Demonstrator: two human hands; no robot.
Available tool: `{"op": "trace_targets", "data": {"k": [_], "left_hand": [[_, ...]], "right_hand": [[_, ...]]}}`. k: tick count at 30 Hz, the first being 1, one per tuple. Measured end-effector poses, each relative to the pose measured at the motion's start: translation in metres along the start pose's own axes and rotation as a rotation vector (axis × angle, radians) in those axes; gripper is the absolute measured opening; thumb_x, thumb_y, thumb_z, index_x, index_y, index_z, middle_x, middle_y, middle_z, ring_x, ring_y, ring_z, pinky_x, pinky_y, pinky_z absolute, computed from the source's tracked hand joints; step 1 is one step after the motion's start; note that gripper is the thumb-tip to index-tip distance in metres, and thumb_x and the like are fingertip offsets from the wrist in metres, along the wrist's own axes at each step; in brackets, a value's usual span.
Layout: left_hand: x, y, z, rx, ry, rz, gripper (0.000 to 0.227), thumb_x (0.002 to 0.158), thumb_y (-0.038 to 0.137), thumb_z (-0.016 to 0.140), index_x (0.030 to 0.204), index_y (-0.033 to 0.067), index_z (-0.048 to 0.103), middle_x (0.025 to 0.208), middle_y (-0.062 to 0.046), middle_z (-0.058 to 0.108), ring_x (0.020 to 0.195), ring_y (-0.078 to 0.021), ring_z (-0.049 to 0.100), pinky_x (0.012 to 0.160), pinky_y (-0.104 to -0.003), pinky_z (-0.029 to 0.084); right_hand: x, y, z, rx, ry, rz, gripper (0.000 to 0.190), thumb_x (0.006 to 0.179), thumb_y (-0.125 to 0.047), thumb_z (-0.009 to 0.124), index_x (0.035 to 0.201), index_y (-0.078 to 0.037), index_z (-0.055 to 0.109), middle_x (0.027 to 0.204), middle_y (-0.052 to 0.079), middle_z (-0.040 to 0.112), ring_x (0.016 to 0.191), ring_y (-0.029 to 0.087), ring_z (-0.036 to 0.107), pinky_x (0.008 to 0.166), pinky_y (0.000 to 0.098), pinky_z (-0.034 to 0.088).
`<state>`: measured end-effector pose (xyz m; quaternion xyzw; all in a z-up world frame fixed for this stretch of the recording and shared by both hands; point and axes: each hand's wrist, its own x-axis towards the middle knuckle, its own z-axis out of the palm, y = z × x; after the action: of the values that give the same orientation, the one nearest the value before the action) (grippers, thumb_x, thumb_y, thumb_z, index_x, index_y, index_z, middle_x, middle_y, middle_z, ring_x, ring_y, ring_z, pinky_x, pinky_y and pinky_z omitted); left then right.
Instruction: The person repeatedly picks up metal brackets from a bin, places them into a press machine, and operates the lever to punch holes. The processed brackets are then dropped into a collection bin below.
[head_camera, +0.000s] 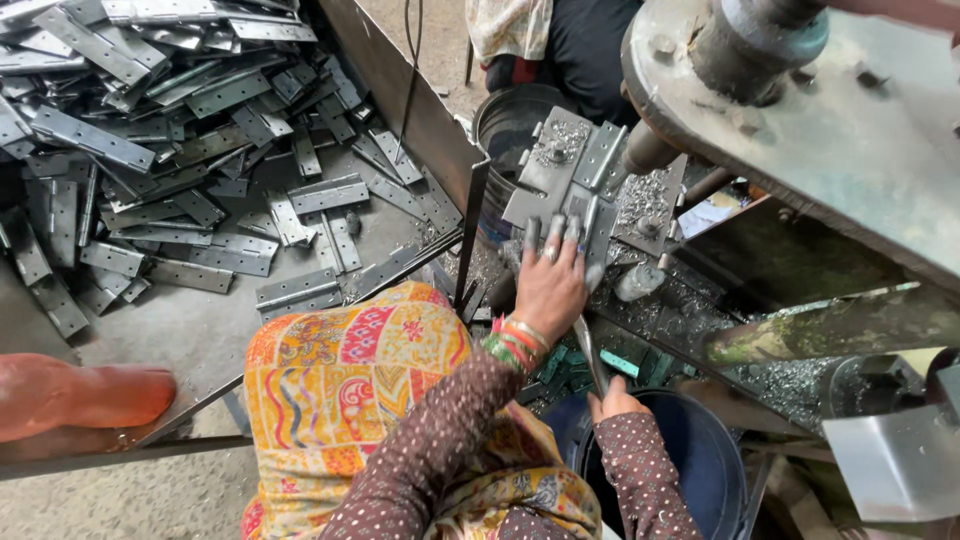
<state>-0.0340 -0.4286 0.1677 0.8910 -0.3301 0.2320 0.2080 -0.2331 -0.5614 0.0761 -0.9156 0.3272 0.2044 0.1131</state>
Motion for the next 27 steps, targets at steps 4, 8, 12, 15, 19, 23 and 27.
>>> {"op": "trace_targets", "data": {"k": [4, 8, 12, 15, 19, 23, 27], "left_hand": [[0.016, -0.014, 0.021, -0.105, -0.156, -0.047, 0.029, 0.098, 0.020, 0.054, 0.115, 0.0029, 0.069, 0.129, -0.013, 0.063, 0.135, -0.0325, 0.053, 0.105, -0.056, 0.042], [0.032, -0.019, 0.023, -0.030, -0.073, -0.022, 0.025, 0.090, 0.020, 0.055, 0.104, 0.0056, 0.070, 0.122, -0.012, 0.065, 0.127, -0.0308, 0.056, 0.095, -0.053, 0.045], [0.029, -0.021, 0.014, -0.039, -0.063, -0.023, 0.025, 0.091, 0.021, 0.057, 0.104, 0.0048, 0.070, 0.124, -0.013, 0.064, 0.126, -0.0300, 0.056, 0.097, -0.053, 0.045], [0.021, -0.019, 0.008, -0.049, -0.075, 0.005, 0.025, 0.092, 0.020, 0.057, 0.104, 0.0042, 0.071, 0.126, -0.014, 0.065, 0.128, -0.0307, 0.056, 0.101, -0.052, 0.045], [0.014, -0.015, 0.011, 0.112, -0.023, 0.055, 0.027, 0.089, 0.020, 0.058, 0.104, 0.0030, 0.072, 0.123, -0.016, 0.066, 0.126, -0.0334, 0.059, 0.102, -0.048, 0.045], [0.024, -0.013, 0.036, 0.099, -0.102, 0.022, 0.023, 0.089, 0.016, 0.058, 0.102, 0.0049, 0.073, 0.119, -0.016, 0.067, 0.120, -0.0324, 0.062, 0.103, -0.050, 0.045], [0.048, -0.023, 0.047, 0.062, -0.152, 0.024, 0.022, 0.094, 0.015, 0.058, 0.103, 0.0036, 0.073, 0.115, -0.015, 0.067, 0.122, -0.0334, 0.062, 0.102, -0.048, 0.045]], "right_hand": [[0.015, 0.009, 0.028, 0.025, -0.137, 0.107, 0.056, 0.098, -0.049, 0.058, 0.129, -0.004, 0.044, 0.093, 0.026, 0.075, 0.090, 0.044, 0.073, 0.082, 0.0521, 0.061], [0.040, 0.000, 0.103, 0.197, -0.236, 0.121, 0.058, 0.098, -0.046, 0.062, 0.131, -0.005, 0.038, 0.100, 0.026, 0.073, 0.092, 0.044, 0.072, 0.082, 0.0525, 0.060], [0.061, -0.004, 0.156, 0.095, -0.083, 0.000, 0.060, 0.099, -0.045, 0.065, 0.131, -0.005, 0.035, 0.106, 0.028, 0.071, 0.095, 0.044, 0.068, 0.083, 0.0529, 0.056], [0.059, 0.008, 0.136, 0.279, -0.240, 0.151, 0.058, 0.096, -0.036, 0.066, 0.133, -0.005, 0.034, 0.109, 0.025, 0.069, 0.093, 0.040, 0.073, 0.081, 0.0540, 0.063], [0.039, 0.021, 0.058, 0.082, -0.268, 0.081, 0.056, 0.095, -0.044, 0.067, 0.130, -0.007, 0.043, 0.105, 0.025, 0.074, 0.093, 0.037, 0.073, 0.084, 0.0495, 0.058], [0.032, 0.020, 0.031, -0.001, -0.274, 0.117, 0.056, 0.100, -0.046, 0.063, 0.130, -0.003, 0.045, 0.101, 0.027, 0.077, 0.088, 0.039, 0.074, 0.082, 0.0475, 0.061], [0.046, 0.002, 0.083, 0.137, -0.333, 0.117, 0.057, 0.099, -0.046, 0.064, 0.131, -0.003, 0.044, 0.101, 0.027, 0.077, 0.090, 0.039, 0.074, 0.084, 0.0480, 0.060]]}}
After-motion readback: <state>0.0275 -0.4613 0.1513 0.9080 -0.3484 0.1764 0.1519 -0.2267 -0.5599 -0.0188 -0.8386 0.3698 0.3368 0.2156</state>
